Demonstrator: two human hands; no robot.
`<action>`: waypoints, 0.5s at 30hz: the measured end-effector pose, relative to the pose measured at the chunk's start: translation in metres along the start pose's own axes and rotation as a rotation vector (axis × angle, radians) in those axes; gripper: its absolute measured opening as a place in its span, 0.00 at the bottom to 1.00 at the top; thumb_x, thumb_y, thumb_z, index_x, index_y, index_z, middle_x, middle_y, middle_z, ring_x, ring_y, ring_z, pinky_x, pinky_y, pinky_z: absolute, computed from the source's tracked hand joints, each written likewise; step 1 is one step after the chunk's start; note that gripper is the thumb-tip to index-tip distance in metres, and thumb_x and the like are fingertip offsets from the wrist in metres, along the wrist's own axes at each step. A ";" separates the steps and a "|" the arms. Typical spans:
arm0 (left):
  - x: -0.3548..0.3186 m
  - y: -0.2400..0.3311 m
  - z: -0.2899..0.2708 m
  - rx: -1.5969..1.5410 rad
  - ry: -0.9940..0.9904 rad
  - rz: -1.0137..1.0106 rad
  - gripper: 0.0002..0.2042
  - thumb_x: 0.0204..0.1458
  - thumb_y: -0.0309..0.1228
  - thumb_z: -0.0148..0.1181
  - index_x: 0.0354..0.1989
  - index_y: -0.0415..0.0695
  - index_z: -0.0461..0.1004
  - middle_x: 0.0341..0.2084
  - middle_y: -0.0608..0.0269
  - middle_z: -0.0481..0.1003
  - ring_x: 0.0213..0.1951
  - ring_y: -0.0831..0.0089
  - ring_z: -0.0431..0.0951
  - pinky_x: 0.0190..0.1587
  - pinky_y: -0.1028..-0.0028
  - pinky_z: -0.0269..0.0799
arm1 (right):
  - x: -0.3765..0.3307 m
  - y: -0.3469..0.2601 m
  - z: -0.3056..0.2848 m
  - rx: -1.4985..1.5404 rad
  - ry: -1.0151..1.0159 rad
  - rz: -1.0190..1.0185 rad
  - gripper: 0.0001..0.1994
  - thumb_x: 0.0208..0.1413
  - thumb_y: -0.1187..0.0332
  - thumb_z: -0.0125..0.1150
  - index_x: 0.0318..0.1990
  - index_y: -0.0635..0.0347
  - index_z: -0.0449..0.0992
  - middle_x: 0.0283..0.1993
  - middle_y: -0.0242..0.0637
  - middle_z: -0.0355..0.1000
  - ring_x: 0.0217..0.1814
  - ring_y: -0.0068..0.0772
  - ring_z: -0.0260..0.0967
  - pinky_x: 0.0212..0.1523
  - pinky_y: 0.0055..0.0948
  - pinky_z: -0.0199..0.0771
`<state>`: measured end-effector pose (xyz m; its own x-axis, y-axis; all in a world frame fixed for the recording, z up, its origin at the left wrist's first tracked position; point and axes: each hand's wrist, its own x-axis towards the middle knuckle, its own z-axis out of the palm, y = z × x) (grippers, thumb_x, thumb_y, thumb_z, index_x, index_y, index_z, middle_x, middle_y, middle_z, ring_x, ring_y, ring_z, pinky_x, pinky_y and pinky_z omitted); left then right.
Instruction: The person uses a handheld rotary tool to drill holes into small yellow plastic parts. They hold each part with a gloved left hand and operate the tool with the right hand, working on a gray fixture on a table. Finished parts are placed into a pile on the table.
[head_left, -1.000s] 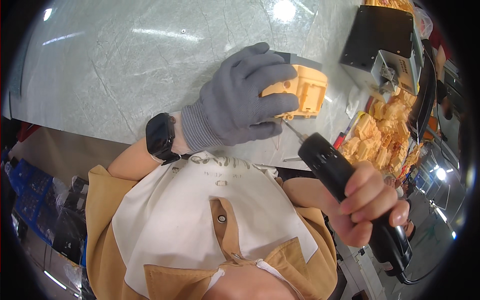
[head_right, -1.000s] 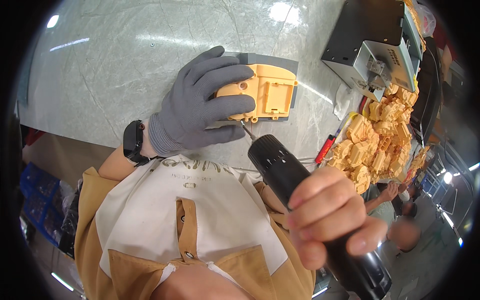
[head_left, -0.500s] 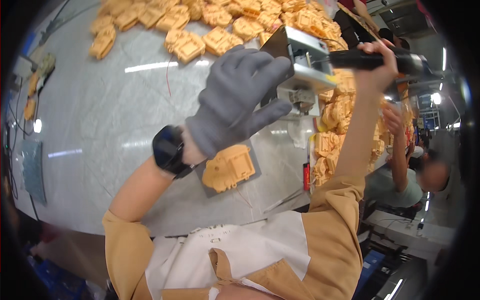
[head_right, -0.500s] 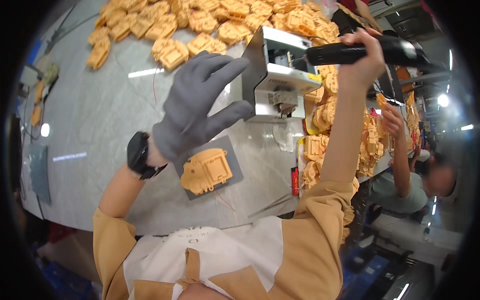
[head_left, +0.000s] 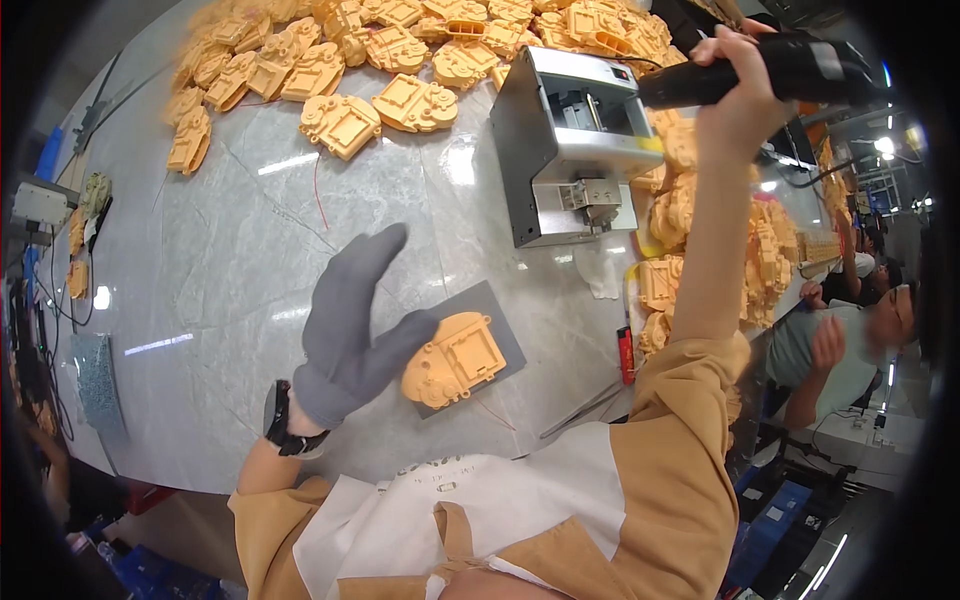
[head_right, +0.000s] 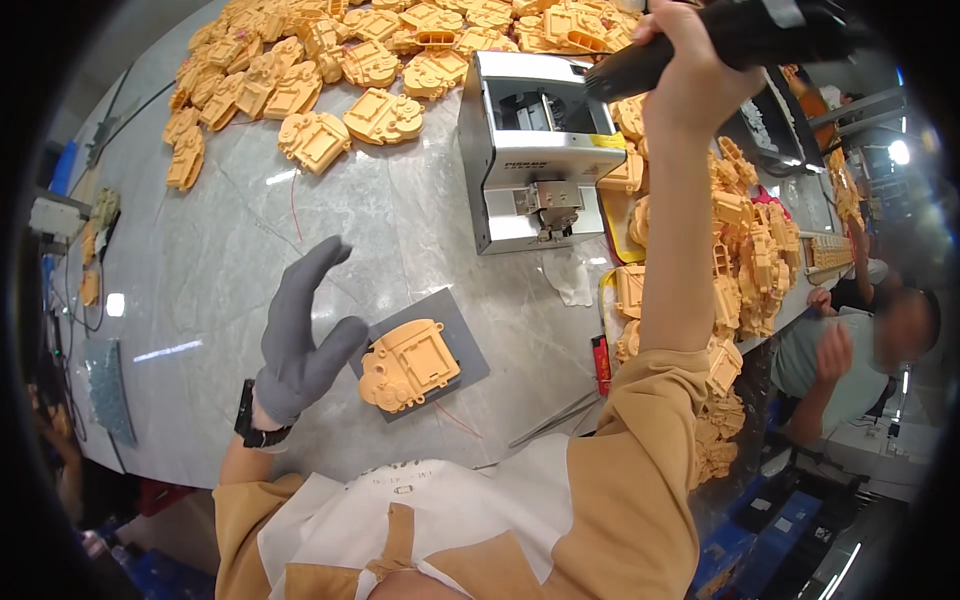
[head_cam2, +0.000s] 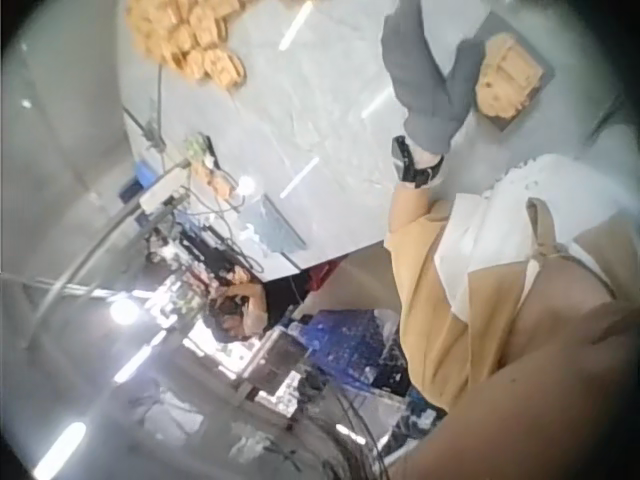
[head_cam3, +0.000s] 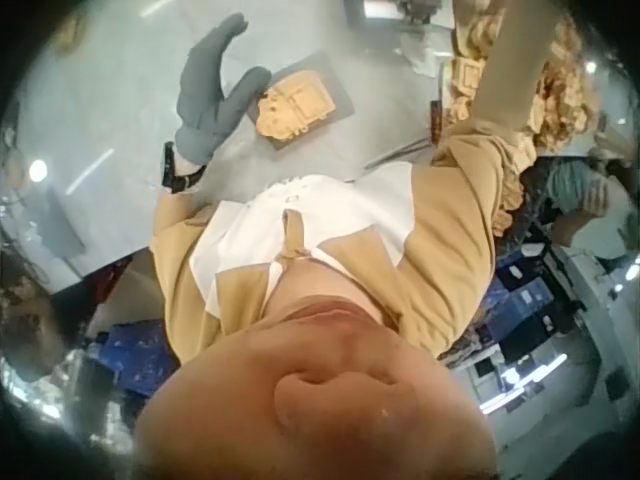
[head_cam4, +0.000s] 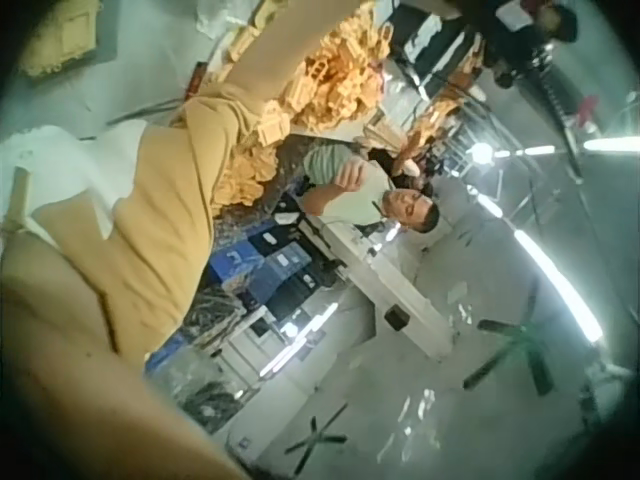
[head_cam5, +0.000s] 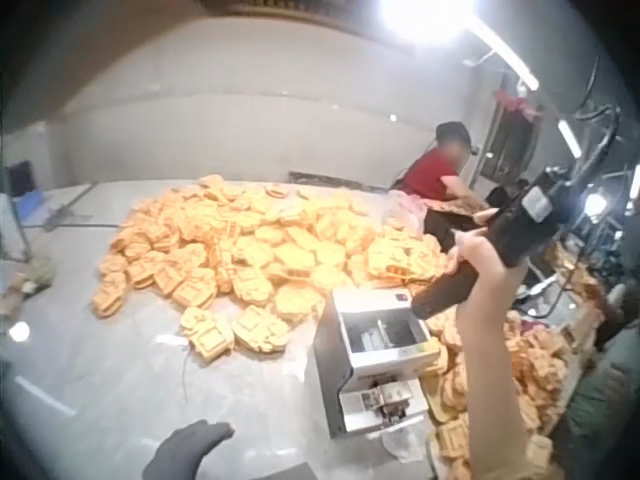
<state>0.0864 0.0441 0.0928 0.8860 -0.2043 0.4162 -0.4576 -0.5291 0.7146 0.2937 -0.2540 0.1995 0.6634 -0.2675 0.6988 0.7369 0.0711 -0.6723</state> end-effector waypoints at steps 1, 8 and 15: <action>-0.013 -0.002 -0.004 -0.002 0.004 -0.087 0.30 0.47 0.32 0.64 0.59 0.38 0.63 0.47 0.49 0.71 0.46 0.56 0.73 0.50 0.63 0.66 | 0.003 -0.002 -0.002 -0.005 -0.044 -0.052 0.16 0.45 0.83 0.57 0.44 0.71 0.65 0.23 0.41 0.67 0.22 0.35 0.67 0.32 0.35 0.71; -0.066 0.010 0.005 0.015 -0.069 -0.234 0.38 0.40 0.41 0.70 0.59 0.38 0.63 0.42 0.51 0.73 0.45 0.57 0.73 0.49 0.65 0.67 | -0.021 -0.050 0.002 0.218 0.001 0.296 0.09 0.46 0.77 0.55 0.36 0.70 0.68 0.21 0.37 0.66 0.28 0.34 0.66 0.42 0.35 0.67; -0.082 0.022 0.057 0.016 -0.135 -0.444 0.43 0.36 0.38 0.72 0.63 0.40 0.57 0.50 0.52 0.68 0.48 0.57 0.73 0.53 0.61 0.66 | -0.157 -0.136 -0.020 0.324 -0.655 0.185 0.19 0.50 0.74 0.53 0.51 0.57 0.60 0.24 0.31 0.63 0.20 0.26 0.62 0.32 0.30 0.64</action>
<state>0.0081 0.0016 0.0426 0.9982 -0.0599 -0.0058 -0.0315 -0.6019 0.7980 0.0866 -0.2414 0.1764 0.6470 0.3951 0.6522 0.5404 0.3658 -0.7577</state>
